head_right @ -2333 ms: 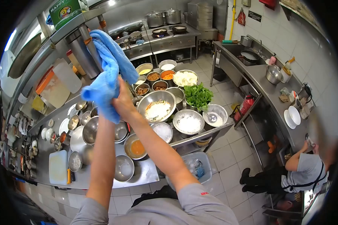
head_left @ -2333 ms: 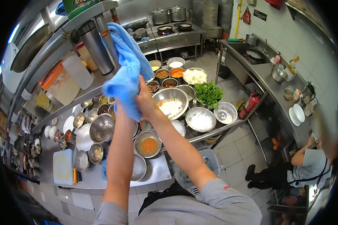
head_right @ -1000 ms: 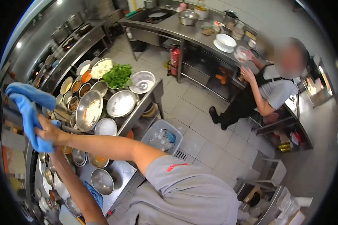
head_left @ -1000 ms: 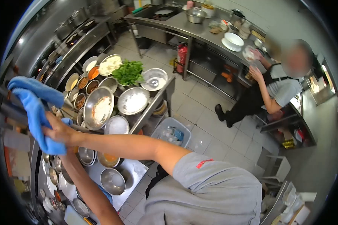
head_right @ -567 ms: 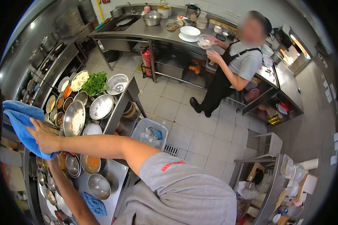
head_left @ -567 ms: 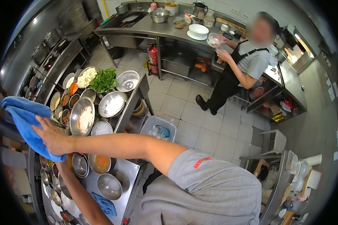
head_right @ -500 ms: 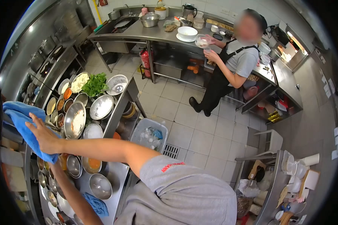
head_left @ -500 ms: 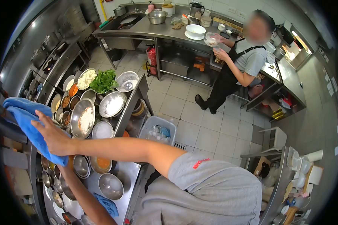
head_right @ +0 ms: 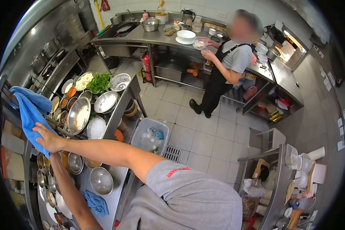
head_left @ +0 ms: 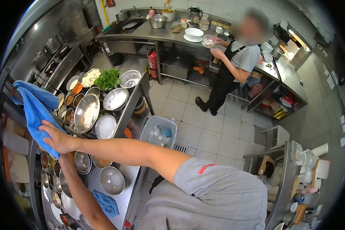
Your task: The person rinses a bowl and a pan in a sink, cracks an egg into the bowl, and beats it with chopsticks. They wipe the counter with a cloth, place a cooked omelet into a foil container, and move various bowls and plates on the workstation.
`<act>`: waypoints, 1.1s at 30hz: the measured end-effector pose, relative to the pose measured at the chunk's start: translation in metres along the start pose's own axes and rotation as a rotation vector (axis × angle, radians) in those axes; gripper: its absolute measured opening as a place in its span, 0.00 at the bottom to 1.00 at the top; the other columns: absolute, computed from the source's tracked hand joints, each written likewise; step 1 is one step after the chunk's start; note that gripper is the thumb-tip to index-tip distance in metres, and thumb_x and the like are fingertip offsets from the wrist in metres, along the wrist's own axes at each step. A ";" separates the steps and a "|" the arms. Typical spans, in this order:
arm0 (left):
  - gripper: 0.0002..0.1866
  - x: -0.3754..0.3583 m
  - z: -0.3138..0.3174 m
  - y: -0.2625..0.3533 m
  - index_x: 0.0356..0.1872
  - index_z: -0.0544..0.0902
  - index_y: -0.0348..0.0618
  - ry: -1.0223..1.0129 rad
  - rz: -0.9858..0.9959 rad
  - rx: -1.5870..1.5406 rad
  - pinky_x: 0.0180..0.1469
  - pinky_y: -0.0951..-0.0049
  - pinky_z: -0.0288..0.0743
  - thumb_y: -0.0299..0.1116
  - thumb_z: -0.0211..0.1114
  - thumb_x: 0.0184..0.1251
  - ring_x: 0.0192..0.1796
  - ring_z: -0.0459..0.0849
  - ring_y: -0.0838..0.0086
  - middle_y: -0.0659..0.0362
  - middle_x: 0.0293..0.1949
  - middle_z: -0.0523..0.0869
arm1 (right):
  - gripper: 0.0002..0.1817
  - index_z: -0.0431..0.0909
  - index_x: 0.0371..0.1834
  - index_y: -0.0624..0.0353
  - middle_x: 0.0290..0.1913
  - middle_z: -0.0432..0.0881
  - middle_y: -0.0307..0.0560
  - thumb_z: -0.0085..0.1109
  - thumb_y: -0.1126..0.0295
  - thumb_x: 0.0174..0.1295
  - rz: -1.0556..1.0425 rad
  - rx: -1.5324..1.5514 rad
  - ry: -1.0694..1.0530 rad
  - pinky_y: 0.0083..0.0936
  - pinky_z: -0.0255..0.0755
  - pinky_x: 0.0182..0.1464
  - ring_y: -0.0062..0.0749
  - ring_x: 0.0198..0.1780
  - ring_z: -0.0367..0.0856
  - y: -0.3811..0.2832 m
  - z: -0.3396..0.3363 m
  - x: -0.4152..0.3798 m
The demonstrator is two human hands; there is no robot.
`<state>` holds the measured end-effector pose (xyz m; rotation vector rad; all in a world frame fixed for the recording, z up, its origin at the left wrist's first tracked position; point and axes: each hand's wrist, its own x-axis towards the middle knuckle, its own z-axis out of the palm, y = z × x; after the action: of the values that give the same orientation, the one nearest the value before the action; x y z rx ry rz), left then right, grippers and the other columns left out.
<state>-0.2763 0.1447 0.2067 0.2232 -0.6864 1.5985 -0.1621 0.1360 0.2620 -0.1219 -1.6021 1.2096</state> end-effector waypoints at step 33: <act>0.25 -0.112 0.056 -0.073 0.67 0.66 0.37 0.146 0.162 2.251 0.59 0.70 0.71 0.27 0.59 0.72 0.57 0.76 0.69 0.49 0.62 0.73 | 0.19 0.73 0.56 0.61 0.48 0.74 0.55 0.58 0.69 0.63 0.051 -0.769 0.189 0.38 0.72 0.55 0.51 0.52 0.76 -0.105 -0.177 -0.151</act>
<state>-0.2025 0.0201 0.2142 1.5952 1.5285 1.7649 0.0882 0.1044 0.2220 -0.7451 -1.8192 0.5387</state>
